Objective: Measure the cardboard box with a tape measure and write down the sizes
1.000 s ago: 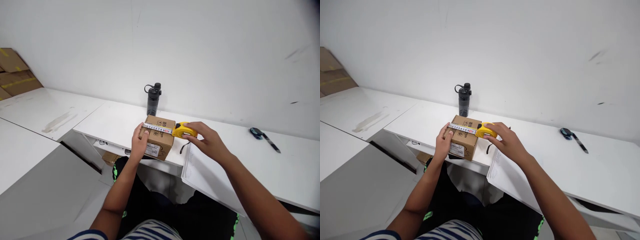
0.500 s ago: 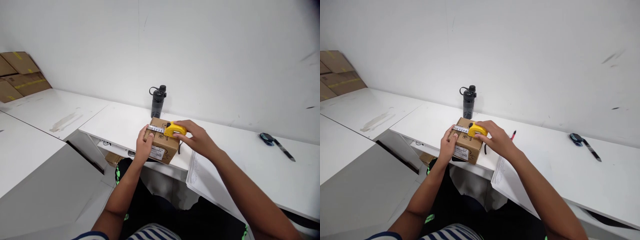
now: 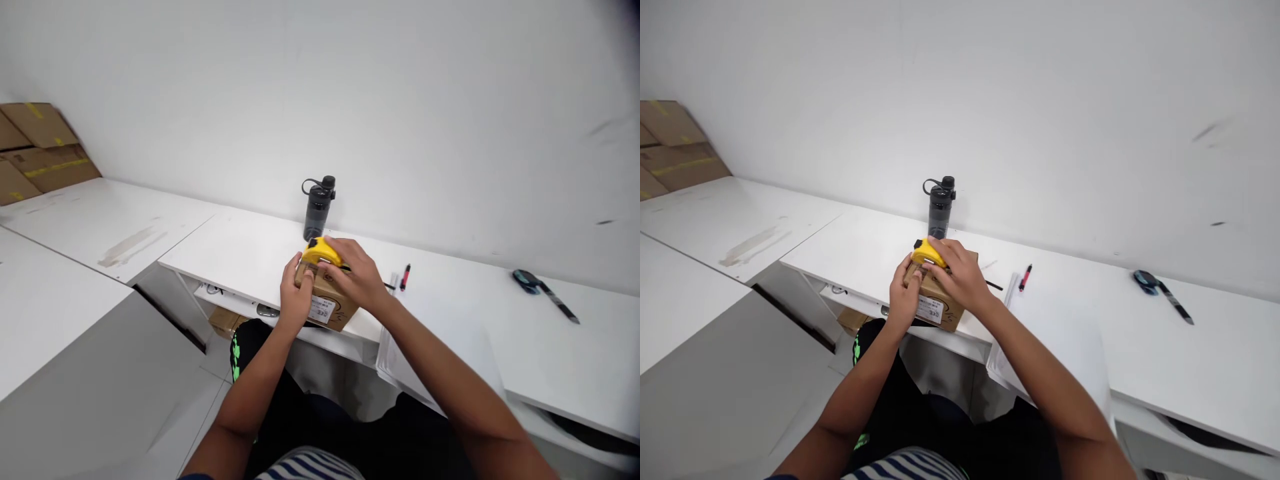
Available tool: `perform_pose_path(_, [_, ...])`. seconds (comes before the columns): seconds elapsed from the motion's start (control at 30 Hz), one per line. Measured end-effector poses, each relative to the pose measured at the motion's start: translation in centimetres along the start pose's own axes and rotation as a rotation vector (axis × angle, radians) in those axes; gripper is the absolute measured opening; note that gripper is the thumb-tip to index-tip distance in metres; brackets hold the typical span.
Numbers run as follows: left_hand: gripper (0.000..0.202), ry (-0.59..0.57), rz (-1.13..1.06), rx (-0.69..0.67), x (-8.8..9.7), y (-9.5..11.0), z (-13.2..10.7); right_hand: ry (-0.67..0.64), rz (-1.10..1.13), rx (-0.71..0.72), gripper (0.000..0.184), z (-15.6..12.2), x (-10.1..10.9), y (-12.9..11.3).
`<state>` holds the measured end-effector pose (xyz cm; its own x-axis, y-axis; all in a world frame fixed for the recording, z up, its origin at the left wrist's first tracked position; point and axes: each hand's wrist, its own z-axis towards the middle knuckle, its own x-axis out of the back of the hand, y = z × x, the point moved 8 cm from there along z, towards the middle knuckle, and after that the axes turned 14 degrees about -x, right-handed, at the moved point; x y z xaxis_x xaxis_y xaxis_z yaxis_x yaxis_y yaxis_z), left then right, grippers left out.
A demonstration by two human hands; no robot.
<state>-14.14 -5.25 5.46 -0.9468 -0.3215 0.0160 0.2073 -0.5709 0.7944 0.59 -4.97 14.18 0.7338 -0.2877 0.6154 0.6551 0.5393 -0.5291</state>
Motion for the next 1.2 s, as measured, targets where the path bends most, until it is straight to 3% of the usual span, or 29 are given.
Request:
perform_pose_path(0.13, [0.036,0.127,0.128,-0.179,-0.8,0.1,0.7,0.683,0.094,-0.341,0.069,-8.4,6.8,3.0])
perform_pose_path(0.2, [0.032,0.115,0.165,-0.218,-2.4,-0.6,2.4,0.844,0.288,-0.503,0.065,-13.2,8.4,4.8])
perform_pose_path(0.3, [0.029,0.081,0.252,-0.240,-5.5,-1.1,5.1,0.717,0.675,-0.699,0.057,-17.5,7.2,7.5])
perform_pose_path(0.37, [0.035,0.077,0.281,-0.265,-7.1,-0.2,5.1,0.610,0.888,-0.868,0.052,-19.6,5.2,9.2])
perform_pose_path(0.43, [0.053,0.020,0.206,-0.297,-8.5,1.6,3.0,0.584,1.035,-1.016,0.047,-21.3,3.6,10.4])
perform_pose_path(0.5, [0.062,-0.172,-0.001,-0.274,-10.4,3.2,-0.8,0.595,1.099,-1.078,0.046,-22.2,2.5,10.9])
perform_pose_path(0.6, [0.074,-0.645,-0.410,-0.032,-14.6,4.3,-7.8,0.516,1.048,-1.069,0.051,-21.8,1.7,11.2])
perform_pose_path(0.63, [0.075,-0.755,-0.523,0.069,-15.7,4.3,-9.4,0.466,0.995,-1.058,0.054,-21.3,1.6,11.4])
perform_pose_path(0.7, [0.070,-0.823,-0.667,0.230,-17.3,3.4,-10.3,0.295,0.845,-1.021,0.062,-20.0,1.8,12.4])
perform_pose_path(0.77, [0.063,-0.803,-0.692,0.310,-18.6,1.5,-8.8,0.057,0.655,-0.972,0.068,-18.1,2.4,14.2])
perform_pose_path(0.83, [0.056,-0.862,-0.582,0.296,-20.1,-0.6,-6.7,-0.116,0.455,-0.958,0.073,-16.1,4.0,17.4])
perform_pose_path(0.93, [0.049,-1.021,-0.228,0.111,-22.0,-3.1,-4.4,0.028,0.118,-1.047,0.077,-12.7,8.9,24.1])
perform_pose_path(1.0, [0.048,-1.057,-0.042,0.014,-22.7,-4.4,-3.8,0.058,-0.067,-1.091,0.072,-10.0,10.5,28.0])
perform_pose_path(1.1, [0.048,-1.056,0.044,-0.041,-23.2,-5.3,-3.8,0.002,-0.134,-1.107,0.056,-6.4,9.2,32.1])
perform_pose_path(1.2, [0.048,-1.048,0.061,-0.109,-23.4,-5.4,-3.7,-0.041,-0.134,-1.055,0.059,-4.1,6.4,33.8])
